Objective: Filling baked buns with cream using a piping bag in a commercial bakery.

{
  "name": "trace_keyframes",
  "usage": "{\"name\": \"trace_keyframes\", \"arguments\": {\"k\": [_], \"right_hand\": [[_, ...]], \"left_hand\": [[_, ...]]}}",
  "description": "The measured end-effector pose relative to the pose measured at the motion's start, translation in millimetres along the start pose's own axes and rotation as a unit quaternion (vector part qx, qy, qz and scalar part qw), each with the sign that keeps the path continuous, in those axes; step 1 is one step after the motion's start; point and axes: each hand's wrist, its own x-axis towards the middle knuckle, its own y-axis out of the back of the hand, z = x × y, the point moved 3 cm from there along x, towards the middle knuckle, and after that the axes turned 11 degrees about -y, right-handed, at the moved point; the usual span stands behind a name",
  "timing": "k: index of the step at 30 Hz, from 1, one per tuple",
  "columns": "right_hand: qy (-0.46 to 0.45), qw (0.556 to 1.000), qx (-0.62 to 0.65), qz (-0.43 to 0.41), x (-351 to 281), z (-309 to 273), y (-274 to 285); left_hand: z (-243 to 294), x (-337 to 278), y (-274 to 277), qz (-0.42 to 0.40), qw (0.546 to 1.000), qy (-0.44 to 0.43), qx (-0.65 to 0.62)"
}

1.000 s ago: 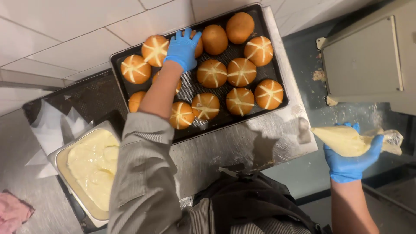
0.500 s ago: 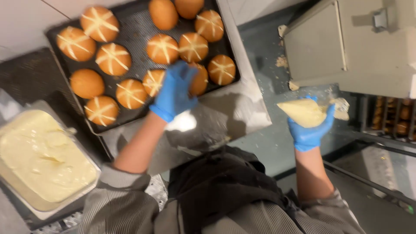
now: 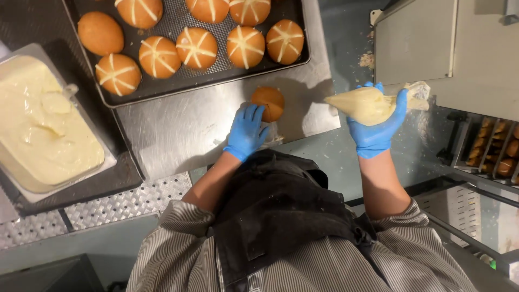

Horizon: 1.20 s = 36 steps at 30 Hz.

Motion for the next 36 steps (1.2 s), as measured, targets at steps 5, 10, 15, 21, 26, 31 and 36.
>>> {"name": "trace_keyframes", "arguments": {"k": [5, 10, 15, 21, 26, 31, 36], "right_hand": [[-0.223, 0.909, 0.353, 0.004, 5.7, 15.7, -40.9], [-0.264, 0.897, 0.355, 0.011, 11.7, 30.1, -60.0], [-0.212, 0.934, 0.284, -0.038, 15.9, 41.0, -76.8], [-0.101, 0.989, 0.096, -0.047, 16.6, 54.5, -108.8], [0.011, 0.988, 0.001, -0.153, 26.1, 87.3, -115.0], [0.021, 0.986, 0.041, -0.16, 32.6, 107.4, -119.3], [0.013, 0.989, 0.059, -0.139, 38.8, 113.5, -120.0]], "left_hand": [[3.4, 9.0, 5.2, -0.01, 0.998, -0.001, 0.062], [-1.2, 24.2, 11.2, -0.059, 0.997, 0.028, 0.042], [-5.0, 20.3, 6.8, -0.098, 0.99, 0.077, -0.069], [-3.6, 3.2, -4.6, 0.034, 0.985, 0.068, -0.152], [9.1, -10.0, 3.8, 0.119, 0.958, 0.071, -0.251], [6.7, -26.9, -15.0, 0.188, 0.912, 0.094, -0.353], [-9.4, -31.7, -22.4, 0.184, 0.893, 0.154, -0.382]]}}
